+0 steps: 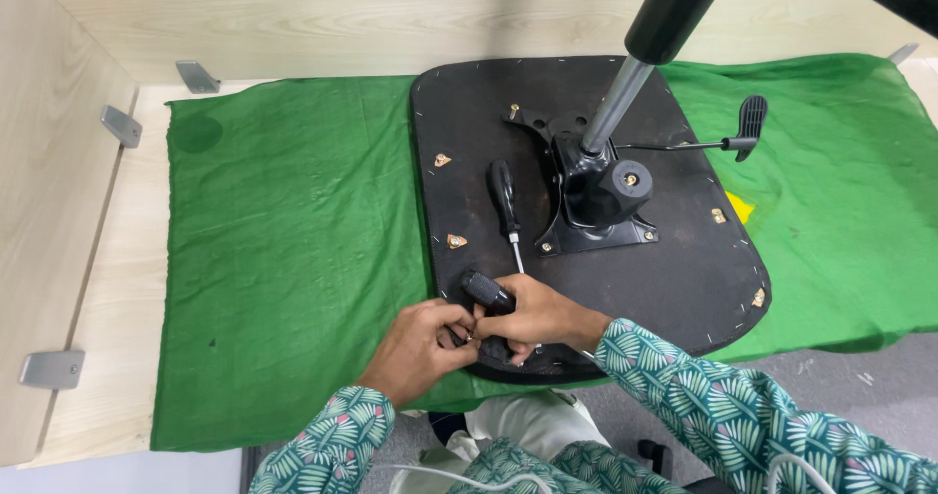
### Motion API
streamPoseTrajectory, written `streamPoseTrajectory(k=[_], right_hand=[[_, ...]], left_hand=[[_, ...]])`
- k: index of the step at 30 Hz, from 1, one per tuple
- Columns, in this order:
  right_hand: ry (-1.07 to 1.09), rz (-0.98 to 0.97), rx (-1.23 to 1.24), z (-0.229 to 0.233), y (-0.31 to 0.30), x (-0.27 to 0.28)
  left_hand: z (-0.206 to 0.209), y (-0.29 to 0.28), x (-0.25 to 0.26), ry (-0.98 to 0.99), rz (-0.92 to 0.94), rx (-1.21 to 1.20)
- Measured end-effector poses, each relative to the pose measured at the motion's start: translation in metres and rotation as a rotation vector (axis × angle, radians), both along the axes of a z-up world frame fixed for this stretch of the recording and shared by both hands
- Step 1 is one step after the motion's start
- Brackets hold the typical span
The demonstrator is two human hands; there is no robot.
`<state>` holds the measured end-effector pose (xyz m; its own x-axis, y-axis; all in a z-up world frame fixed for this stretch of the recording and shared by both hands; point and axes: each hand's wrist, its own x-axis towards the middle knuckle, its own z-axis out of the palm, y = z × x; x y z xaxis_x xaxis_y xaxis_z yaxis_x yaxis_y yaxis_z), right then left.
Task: The person uses a screwdriver to tighten screws into the underside of an overturned chair base. They work on multiple screw locations around the base, securing the metal frame to the black fabric-covered seat.
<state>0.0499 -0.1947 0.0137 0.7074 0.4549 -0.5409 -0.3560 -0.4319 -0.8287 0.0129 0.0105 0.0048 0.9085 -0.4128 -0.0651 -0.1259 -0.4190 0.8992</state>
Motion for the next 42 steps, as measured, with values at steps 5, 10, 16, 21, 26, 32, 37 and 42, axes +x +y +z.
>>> streamPoseTrajectory(k=[5, 10, 16, 21, 26, 32, 37, 42], right_hand=[[0.016, 0.013, -0.003, -0.004, -0.002, 0.001], [0.015, 0.010, -0.025, -0.007, -0.001, 0.002], [0.023, 0.005, -0.039, -0.011, -0.002, 0.002], [0.042, 0.032, -0.066, -0.011, -0.002, 0.005], [0.063, 0.059, -0.101, -0.009, -0.002, 0.007], [0.061, 0.073, -0.081, -0.007, -0.002, 0.008], [0.056, 0.079, -0.088, -0.008, -0.002, 0.009], [0.054, 0.075, -0.087, -0.007, -0.002, 0.008]], left_hand=[[-0.005, 0.001, 0.002, -0.006, -0.017, 0.010], [-0.012, 0.002, 0.006, 0.032, -0.017, -0.013], [-0.016, 0.002, 0.012, 0.112, -0.040, -0.015], [-0.017, 0.001, 0.017, 0.099, -0.045, 0.033], [-0.019, -0.002, 0.014, 0.058, -0.013, 0.030], [-0.015, -0.003, 0.012, 0.156, 0.042, 0.060], [-0.013, -0.003, 0.014, 0.146, 0.029, 0.062], [-0.011, -0.001, 0.012, 0.085, 0.001, 0.051]])
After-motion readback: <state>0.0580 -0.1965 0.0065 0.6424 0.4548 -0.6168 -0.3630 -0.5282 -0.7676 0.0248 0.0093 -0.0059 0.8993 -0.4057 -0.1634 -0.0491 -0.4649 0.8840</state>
